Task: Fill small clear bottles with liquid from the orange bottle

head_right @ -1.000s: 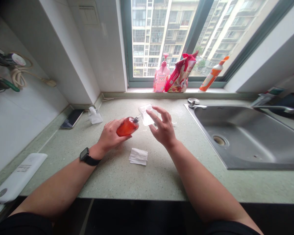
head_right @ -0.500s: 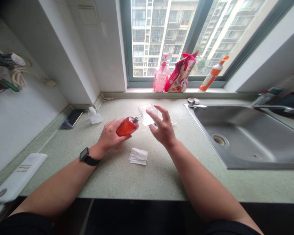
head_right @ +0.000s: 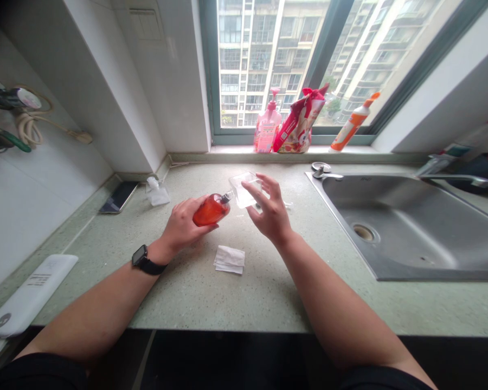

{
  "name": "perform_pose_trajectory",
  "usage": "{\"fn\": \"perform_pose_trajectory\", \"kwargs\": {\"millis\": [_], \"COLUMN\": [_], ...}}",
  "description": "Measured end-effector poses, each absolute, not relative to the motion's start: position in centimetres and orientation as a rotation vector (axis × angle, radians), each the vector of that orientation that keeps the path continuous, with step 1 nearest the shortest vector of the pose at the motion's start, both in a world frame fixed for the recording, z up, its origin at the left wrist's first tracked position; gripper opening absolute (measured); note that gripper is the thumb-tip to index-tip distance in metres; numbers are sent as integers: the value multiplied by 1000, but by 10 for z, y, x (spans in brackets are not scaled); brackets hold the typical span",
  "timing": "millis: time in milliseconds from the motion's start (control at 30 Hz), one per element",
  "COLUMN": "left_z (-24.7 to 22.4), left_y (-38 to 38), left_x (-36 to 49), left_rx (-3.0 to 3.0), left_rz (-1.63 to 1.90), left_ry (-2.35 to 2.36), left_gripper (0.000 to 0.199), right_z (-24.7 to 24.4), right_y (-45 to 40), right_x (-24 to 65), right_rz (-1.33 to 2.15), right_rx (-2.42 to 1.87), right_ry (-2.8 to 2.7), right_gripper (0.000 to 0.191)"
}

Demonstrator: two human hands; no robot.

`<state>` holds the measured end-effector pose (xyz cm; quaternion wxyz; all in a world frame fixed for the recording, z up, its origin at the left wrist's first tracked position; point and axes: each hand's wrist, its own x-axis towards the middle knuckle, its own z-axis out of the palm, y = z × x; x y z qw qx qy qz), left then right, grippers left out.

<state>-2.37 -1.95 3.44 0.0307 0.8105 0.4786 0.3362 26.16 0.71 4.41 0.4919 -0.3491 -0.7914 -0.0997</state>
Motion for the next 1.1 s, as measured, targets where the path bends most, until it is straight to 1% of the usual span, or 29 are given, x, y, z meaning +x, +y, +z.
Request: {"fn": "perform_pose_trajectory", "kwargs": {"millis": [333,567,800,1100], "left_z": [34,34,34,35], "left_y": [-19,-19,-19,-20], "left_x": [-23,-23,-23,-23], "left_rx": [2496,2499,2500,2496], "left_rz": [1037,1034,1032,1032], "left_ry": [1482,1489,1493,1490], "left_gripper": [83,83,82,81], "right_z": [44,43,42,44], "right_y": [6,6,7,7], "right_x": [262,264,265,263], "right_rz": [-263,-258,-285,-300], "right_rx": [-872,-872,-889,-875], "right_ry": [-1929,-1949,-1963,-1960], "right_gripper": [88,93,92,96]}}
